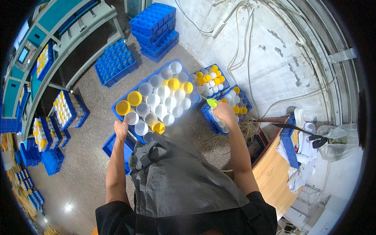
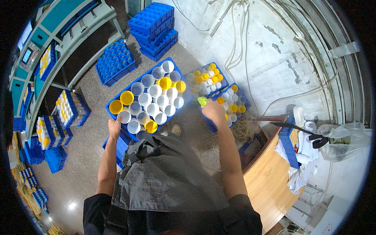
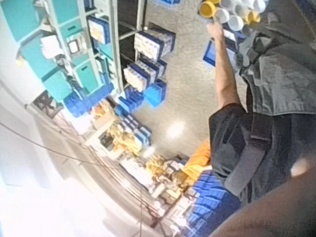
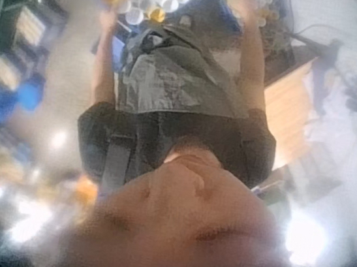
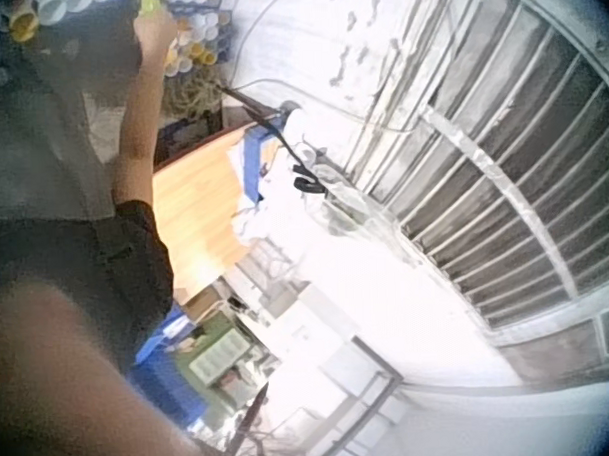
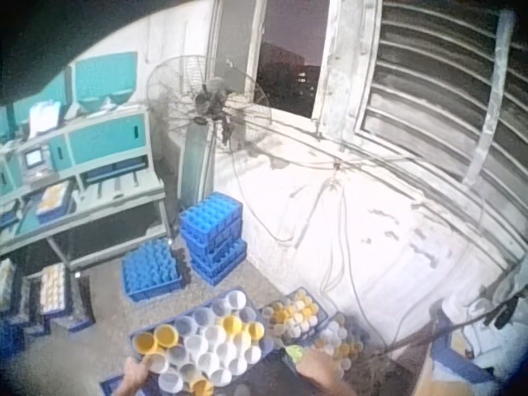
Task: The person moves blue plastic trays filled with small cups containing seeds or soil from the floor to a conveyor belt. They then pick up a green handheld device and scan the cups in the trays. The person continues to move trays and place them on the conveyor belt.
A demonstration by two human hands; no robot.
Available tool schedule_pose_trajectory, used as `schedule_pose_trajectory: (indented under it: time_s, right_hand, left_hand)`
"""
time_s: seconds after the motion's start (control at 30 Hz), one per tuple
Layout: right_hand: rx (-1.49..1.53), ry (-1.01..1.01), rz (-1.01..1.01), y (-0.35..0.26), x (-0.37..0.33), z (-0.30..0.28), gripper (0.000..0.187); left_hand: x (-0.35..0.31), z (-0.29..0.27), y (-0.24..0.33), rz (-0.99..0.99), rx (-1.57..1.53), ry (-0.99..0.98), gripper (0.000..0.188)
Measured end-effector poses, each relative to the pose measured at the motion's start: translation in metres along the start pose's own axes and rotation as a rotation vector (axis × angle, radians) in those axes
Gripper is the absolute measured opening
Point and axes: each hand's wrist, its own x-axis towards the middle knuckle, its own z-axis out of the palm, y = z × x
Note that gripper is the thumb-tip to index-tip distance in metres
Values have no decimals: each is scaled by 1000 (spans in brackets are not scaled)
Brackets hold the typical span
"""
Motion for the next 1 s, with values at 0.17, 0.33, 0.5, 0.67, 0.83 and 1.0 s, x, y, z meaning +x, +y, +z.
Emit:
schedule_pose_trajectory:
  time_s: [0.17, 0.33, 0.5, 0.67, 0.83, 1.0]
  right_hand:
    - [48, -176, 50, 2, -8, -6, 46]
    - [113, -281, -25, -9, -26, -1, 48]
    - [-32, -169, -171, -37, -37, 9, 47]
    - [-61, -307, -259, -71, -59, 4, 42]
    - [-94, -403, -429, -99, -82, 7, 42]
    - [-88, -291, -558, -108, -95, 19, 39]
  left_hand:
    - [5, -1, -10, -17, -61, -50, 49]
    - [14, 4, -20, -72, 18, -7, 53]
    - [16, 7, -20, -106, -17, 1, 53]
    - [18, 10, -14, -107, 52, 31, 53]
    - [29, 16, -6, -168, 101, 50, 42]
    - [36, 25, 4, -248, 164, 107, 38]
